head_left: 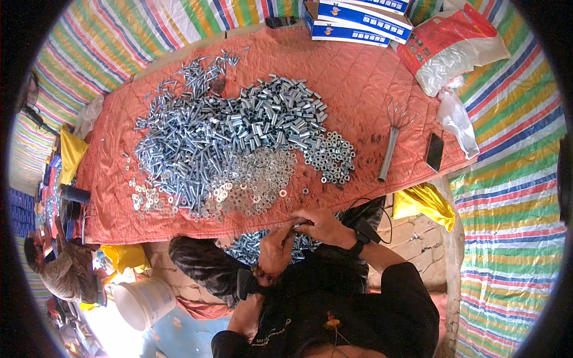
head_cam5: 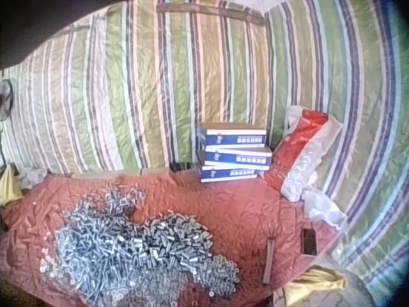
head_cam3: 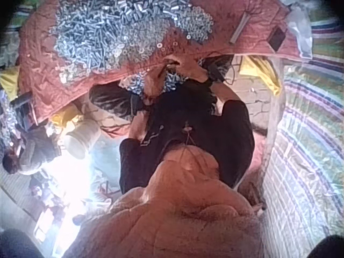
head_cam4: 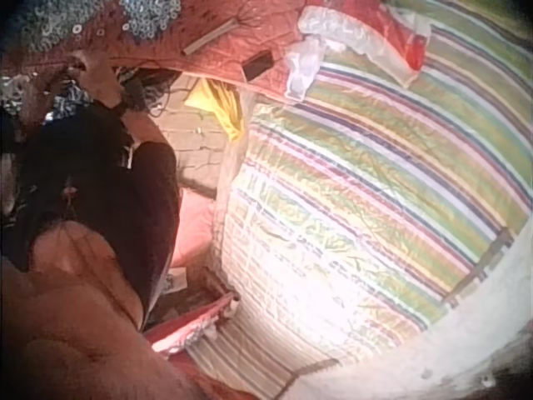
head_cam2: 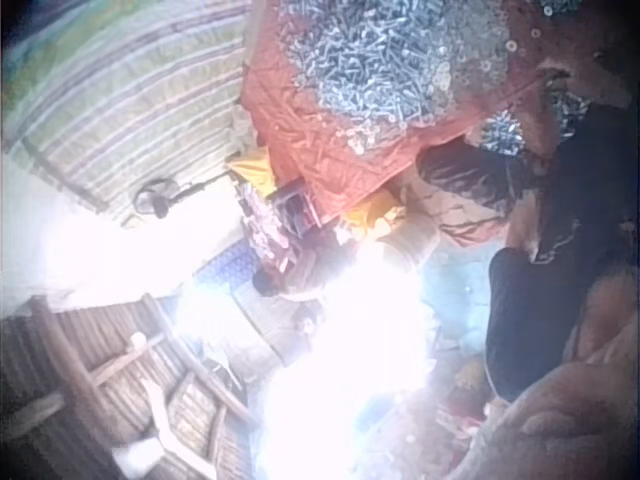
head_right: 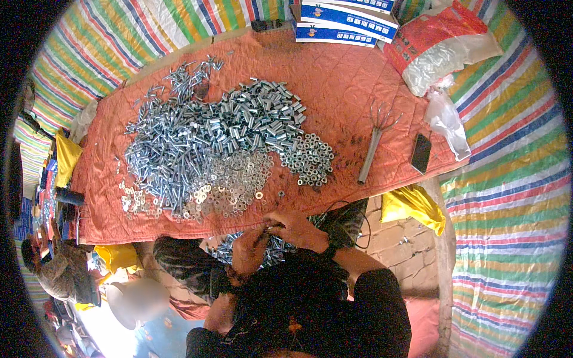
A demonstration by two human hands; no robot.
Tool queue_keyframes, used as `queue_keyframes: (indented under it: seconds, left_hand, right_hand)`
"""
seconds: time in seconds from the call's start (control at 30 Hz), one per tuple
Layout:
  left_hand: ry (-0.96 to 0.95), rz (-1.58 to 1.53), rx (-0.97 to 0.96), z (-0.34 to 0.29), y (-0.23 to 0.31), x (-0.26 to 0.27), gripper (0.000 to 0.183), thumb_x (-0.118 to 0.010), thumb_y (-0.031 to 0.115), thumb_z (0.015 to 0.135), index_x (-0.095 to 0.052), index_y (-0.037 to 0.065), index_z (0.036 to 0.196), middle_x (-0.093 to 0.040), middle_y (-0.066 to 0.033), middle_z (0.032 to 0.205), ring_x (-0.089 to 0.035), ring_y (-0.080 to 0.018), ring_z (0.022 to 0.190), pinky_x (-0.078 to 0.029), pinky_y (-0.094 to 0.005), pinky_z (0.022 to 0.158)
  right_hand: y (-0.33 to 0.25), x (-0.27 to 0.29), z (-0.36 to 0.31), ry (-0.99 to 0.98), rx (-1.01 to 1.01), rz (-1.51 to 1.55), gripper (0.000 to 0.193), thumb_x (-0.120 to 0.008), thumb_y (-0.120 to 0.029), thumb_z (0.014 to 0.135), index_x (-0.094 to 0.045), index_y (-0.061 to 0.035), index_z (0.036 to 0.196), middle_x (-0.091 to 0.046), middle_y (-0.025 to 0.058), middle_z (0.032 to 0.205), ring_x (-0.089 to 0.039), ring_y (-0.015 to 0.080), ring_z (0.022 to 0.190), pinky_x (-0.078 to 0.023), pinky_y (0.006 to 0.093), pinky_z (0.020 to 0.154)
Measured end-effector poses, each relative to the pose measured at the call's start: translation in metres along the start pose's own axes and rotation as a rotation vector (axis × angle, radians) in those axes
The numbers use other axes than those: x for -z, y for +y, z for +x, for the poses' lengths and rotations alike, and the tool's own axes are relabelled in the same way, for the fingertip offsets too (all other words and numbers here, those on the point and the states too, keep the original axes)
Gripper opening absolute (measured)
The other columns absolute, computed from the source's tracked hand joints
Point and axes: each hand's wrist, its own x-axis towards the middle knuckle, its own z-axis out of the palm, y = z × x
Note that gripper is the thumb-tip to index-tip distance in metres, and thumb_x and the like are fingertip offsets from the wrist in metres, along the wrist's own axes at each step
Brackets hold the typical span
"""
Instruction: Sorting and assembling bolts, washers, and nuts on a mat.
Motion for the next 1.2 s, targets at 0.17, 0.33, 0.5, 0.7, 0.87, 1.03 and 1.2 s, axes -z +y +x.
queue_keyframes:
  seconds: [0.17, 0.33, 0.5, 0.7, 0.87, 1.03, 1.2]
  left_hand:
    - [-0.028, 0.092, 0.028, -0.003, -0.016, -0.013, 0.022, -0.063, 0.003, 0.081, -0.064, 0.001, 0.103, -0.065, -0.0201, 0.088, -0.064, -0.0391, 0.075, -0.051, -0.0383, 0.059]
    - [0.156, -0.058, 0.126, 0.000, -0.021, -0.018, 0.015, -0.065, 0.004, 0.081, -0.067, 0.001, 0.096, -0.064, -0.0145, 0.067, -0.059, -0.0246, 0.051, -0.047, -0.0314, 0.050]
    - [0.162, -0.512, 0.543, -0.012, -0.026, -0.020, 0.014, -0.062, 0.008, 0.088, -0.065, -0.002, 0.097, -0.061, -0.0044, 0.063, -0.056, -0.0104, 0.051, -0.045, -0.0249, 0.047]
    - [0.209, -0.704, 0.583, -0.018, -0.036, -0.021, 0.018, -0.059, 0.011, 0.091, -0.063, -0.003, 0.101, -0.059, -0.0037, 0.063, -0.056, -0.0095, 0.052, -0.047, -0.0243, 0.047]
    - [0.209, -0.711, 0.577, -0.019, -0.036, -0.018, 0.018, -0.059, 0.012, 0.091, -0.062, -0.003, 0.102, -0.059, -0.0040, 0.064, -0.056, -0.0096, 0.052, -0.048, -0.0244, 0.047]
    - [0.207, -0.730, 0.605, -0.021, -0.039, -0.019, 0.018, -0.058, 0.012, 0.092, -0.062, -0.002, 0.102, -0.059, -0.0040, 0.064, -0.056, -0.0095, 0.052, -0.048, -0.0240, 0.047]
    - [0.210, -0.770, 0.569, -0.021, -0.045, -0.027, 0.018, -0.058, 0.012, 0.092, -0.062, -0.002, 0.103, -0.058, -0.0031, 0.064, -0.055, -0.0087, 0.052, -0.046, -0.0234, 0.046]
  right_hand:
    - [-0.002, -0.002, 0.003, -0.016, -0.017, -0.020, 0.033, -0.063, -0.022, 0.086, -0.059, -0.0039, 0.113, -0.065, 0.0155, 0.103, -0.064, 0.0294, 0.096, -0.049, 0.0369, 0.083]
    - [0.005, 0.012, 0.024, 0.129, 0.003, -0.205, 0.023, -0.059, -0.023, 0.088, -0.064, -0.0034, 0.098, -0.065, 0.0160, 0.091, -0.063, 0.0336, 0.085, -0.050, 0.0399, 0.074]
    - [0.008, 0.018, 0.047, 0.284, 0.113, -0.411, 0.015, -0.066, -0.016, 0.082, -0.064, -0.0032, 0.091, -0.060, 0.0143, 0.079, -0.060, 0.0326, 0.073, -0.048, 0.0382, 0.062]
    - [0.009, 0.007, 0.067, 0.157, 0.195, -0.562, 0.015, -0.062, -0.020, 0.084, -0.063, -0.0053, 0.088, -0.059, 0.0154, 0.081, -0.059, 0.0340, 0.077, -0.047, 0.0439, 0.066]
    - [0.014, 0.004, 0.072, 0.081, 0.170, -0.672, 0.013, -0.063, -0.019, 0.082, -0.061, -0.0054, 0.082, -0.057, 0.0137, 0.077, -0.058, 0.0328, 0.074, -0.045, 0.0431, 0.066]
    - [0.026, 0.009, 0.077, 0.214, 0.310, -0.654, 0.014, -0.066, -0.016, 0.081, -0.064, -0.0068, 0.091, -0.056, 0.0109, 0.076, -0.058, 0.0314, 0.070, -0.046, 0.0413, 0.059]
    - [0.023, 0.011, 0.086, 0.052, 0.263, -0.704, 0.015, -0.065, -0.017, 0.081, -0.063, -0.0041, 0.088, -0.057, 0.0122, 0.077, -0.058, 0.0339, 0.071, -0.046, 0.0441, 0.062]
